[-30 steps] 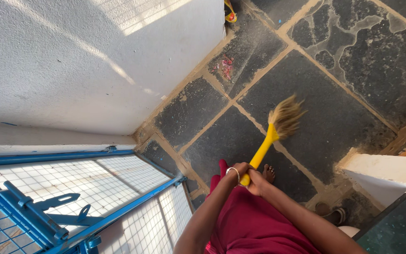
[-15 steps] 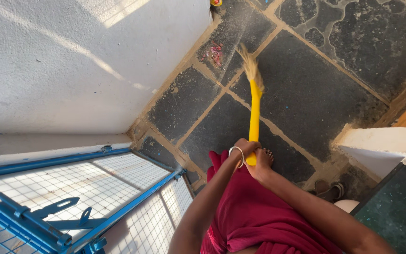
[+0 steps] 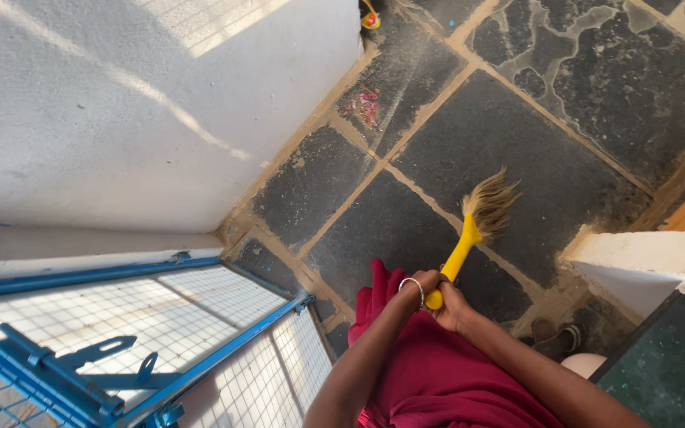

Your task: The person sweeps the floor using a broom, moving dust and debris across the stone tiles in an outdoor corridor area.

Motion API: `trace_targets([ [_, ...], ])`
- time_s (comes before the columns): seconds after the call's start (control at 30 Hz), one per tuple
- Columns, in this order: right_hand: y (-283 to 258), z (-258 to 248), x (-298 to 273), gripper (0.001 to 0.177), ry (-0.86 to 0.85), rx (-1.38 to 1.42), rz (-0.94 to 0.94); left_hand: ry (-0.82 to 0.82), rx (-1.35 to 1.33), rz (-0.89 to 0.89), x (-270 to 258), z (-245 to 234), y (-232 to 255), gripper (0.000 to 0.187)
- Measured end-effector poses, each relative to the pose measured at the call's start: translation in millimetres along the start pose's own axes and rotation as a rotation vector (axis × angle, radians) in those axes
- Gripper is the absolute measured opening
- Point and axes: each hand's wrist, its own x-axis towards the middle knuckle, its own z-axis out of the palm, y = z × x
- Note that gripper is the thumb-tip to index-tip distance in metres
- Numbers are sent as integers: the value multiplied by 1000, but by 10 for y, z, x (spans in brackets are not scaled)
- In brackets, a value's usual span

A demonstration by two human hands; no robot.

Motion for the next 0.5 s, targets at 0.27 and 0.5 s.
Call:
trace_targets([
  [0.27, 79, 669, 319, 33, -165, -57, 24, 206, -147, 124, -382, -630, 111, 37],
  [0.5, -143, 928, -159, 31, -175, -423, -18, 483, 68, 676, -114, -557, -365, 34],
])
